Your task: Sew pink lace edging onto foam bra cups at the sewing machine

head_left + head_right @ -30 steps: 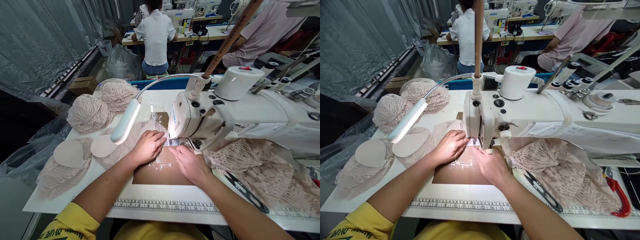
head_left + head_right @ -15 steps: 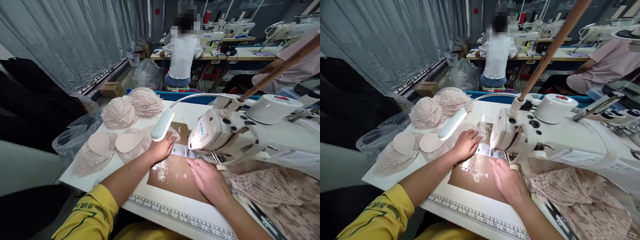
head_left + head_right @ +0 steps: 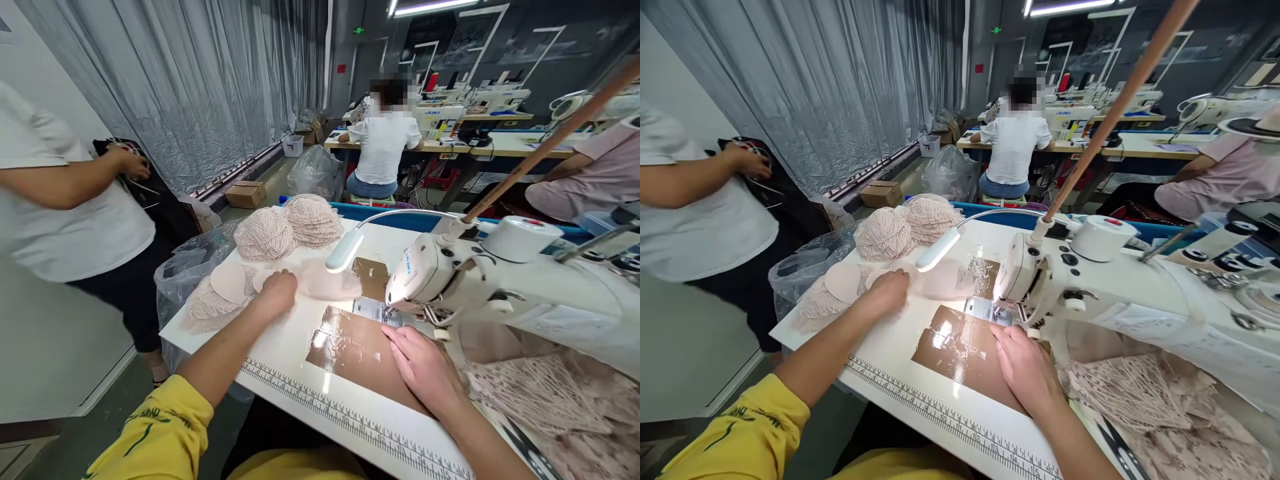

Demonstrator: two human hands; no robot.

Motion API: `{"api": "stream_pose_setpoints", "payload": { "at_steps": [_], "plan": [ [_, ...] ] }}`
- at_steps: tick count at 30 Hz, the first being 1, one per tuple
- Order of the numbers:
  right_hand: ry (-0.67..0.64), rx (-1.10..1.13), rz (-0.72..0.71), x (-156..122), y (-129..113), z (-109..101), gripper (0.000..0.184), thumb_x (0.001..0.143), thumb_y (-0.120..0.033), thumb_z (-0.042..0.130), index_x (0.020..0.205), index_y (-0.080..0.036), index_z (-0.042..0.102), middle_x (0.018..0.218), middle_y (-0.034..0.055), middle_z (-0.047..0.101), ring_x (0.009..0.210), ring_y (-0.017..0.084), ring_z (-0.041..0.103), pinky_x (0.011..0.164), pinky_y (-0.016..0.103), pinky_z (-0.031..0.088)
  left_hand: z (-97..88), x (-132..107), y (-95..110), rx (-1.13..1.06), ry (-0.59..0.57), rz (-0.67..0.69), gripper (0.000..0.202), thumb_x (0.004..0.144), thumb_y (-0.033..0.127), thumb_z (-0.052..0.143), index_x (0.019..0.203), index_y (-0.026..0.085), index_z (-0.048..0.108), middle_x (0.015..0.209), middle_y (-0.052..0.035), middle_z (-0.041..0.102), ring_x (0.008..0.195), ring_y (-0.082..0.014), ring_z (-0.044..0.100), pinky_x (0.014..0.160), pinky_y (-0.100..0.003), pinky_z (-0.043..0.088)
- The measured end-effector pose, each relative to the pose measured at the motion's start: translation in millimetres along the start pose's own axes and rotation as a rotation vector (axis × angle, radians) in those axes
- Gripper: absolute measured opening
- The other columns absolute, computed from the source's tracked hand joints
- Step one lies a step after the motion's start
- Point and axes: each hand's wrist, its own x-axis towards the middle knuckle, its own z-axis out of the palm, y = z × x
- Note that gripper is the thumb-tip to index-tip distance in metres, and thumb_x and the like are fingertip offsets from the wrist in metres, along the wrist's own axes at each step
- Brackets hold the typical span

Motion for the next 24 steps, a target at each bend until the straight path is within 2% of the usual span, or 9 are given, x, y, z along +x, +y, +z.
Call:
{"api": "stream_pose_setpoints", "payload": {
  "at_steps": [3, 7, 10, 12, 15, 18, 20, 22, 24],
  "plan": [
    [-0.005, 0.020, 0.010, 0.0, -1.2, -2.4, 0.036, 0.090, -0.019, 0.037, 0.111, -0.020, 0.066, 0.085, 0.0059, 0.065, 0.068, 0.018, 0.063, 0.064, 0.032, 0.051, 4.2, 1.7, -16.8, -0.020, 0.023, -0.015, 0.019, 0.074, 0.011, 0.057, 0.090, 0.010, 0.067, 0.090, -0.0179, 0.069, 0.086, -0.0276, 0.067, 0.078, -0.035, 0.051],
    [0.018, 0.048, 0.017, -0.8, -2.2, -4.3, 0.037, 0.089, -0.018, 0.037, 0.113, -0.021, 0.066, 0.087, 0.0056, 0.066, 0.075, 0.018, 0.064, 0.065, 0.031, 0.052, -6.1, -6.9, -28.4, -0.099, 0.108, -0.030, 0.028, 0.084, 0.014, 0.046, 0.101, 0.015, 0.067, 0.091, -0.0137, 0.072, 0.091, -0.0265, 0.067, 0.080, -0.034, 0.050],
    [0.013, 0.059, 0.036, -1.7, -2.5, -4.4, 0.036, 0.089, -0.017, 0.039, 0.112, -0.020, 0.067, 0.087, 0.0054, 0.066, 0.076, 0.019, 0.063, 0.066, 0.031, 0.051, -14.0, -15.6, -38.1, -0.190, 0.199, -0.062, 0.036, 0.089, 0.019, 0.040, 0.117, 0.015, 0.062, 0.108, -0.0124, 0.070, 0.104, -0.0253, 0.064, 0.087, -0.033, 0.049],
    [0.001, 0.070, 0.045, -2.3, -2.5, -4.2, 0.036, 0.090, -0.018, 0.039, 0.112, -0.019, 0.067, 0.086, 0.0052, 0.065, 0.077, 0.019, 0.063, 0.067, 0.032, 0.051, -15.9, -20.3, -46.9, -0.240, 0.272, -0.101, 0.041, 0.092, 0.022, 0.036, 0.127, 0.014, 0.056, 0.123, -0.0120, 0.064, 0.116, -0.0240, 0.059, 0.095, -0.034, 0.047],
    [-0.006, 0.084, 0.047, -3.0, -2.7, -4.8, 0.035, 0.090, -0.018, 0.039, 0.112, -0.019, 0.067, 0.085, 0.0048, 0.064, 0.078, 0.019, 0.062, 0.067, 0.031, 0.050, -15.9, -27.6, -61.1, -0.514, 0.482, -0.156, 0.039, 0.093, 0.028, 0.038, 0.126, 0.017, 0.057, 0.128, -0.0085, 0.061, 0.122, -0.0225, 0.055, 0.102, -0.036, 0.045],
    [-0.007, 0.092, 0.048, -3.0, -3.8, -6.6, 0.035, 0.090, -0.017, 0.040, 0.112, -0.018, 0.067, 0.084, 0.0046, 0.064, 0.077, 0.018, 0.061, 0.068, 0.031, 0.050, -15.2, -39.8, -70.9, -0.976, 0.750, -0.232, 0.034, 0.089, 0.030, 0.048, 0.118, 0.017, 0.061, 0.121, -0.0065, 0.066, 0.113, -0.0223, 0.060, 0.099, -0.039, 0.048],
    [-0.008, 0.087, 0.052, -2.6, -4.7, -7.7, 0.035, 0.090, -0.016, 0.040, 0.111, -0.017, 0.067, 0.084, 0.0048, 0.064, 0.077, 0.018, 0.060, 0.069, 0.031, 0.049, -12.9, -52.6, -71.9, -1.177, 0.900, -0.262, 0.034, 0.088, 0.029, 0.051, 0.117, 0.015, 0.060, 0.117, -0.0070, 0.067, 0.107, -0.0219, 0.062, 0.096, -0.039, 0.051],
    [-0.012, 0.078, 0.057, -2.0, -5.2, -8.1, 0.035, 0.089, -0.015, 0.040, 0.111, -0.017, 0.067, 0.085, 0.0053, 0.064, 0.078, 0.019, 0.060, 0.069, 0.031, 0.049, -6.6, -69.1, -65.5, -1.232, 1.029, -0.260, 0.032, 0.088, 0.030, 0.052, 0.115, 0.014, 0.061, 0.112, -0.0062, 0.068, 0.102, -0.0223, 0.064, 0.092, -0.038, 0.053],
    [-0.026, 0.074, 0.062, -1.5, -5.2, -7.5, 0.035, 0.089, -0.015, 0.040, 0.111, -0.017, 0.068, 0.086, 0.0059, 0.065, 0.080, 0.019, 0.061, 0.070, 0.031, 0.049, 4.5, -86.7, -49.1, -1.123, 1.044, -0.208, 0.030, 0.090, 0.034, 0.050, 0.110, 0.016, 0.063, 0.103, -0.0044, 0.069, 0.098, -0.0231, 0.064, 0.087, -0.037, 0.055]
  ]
}}
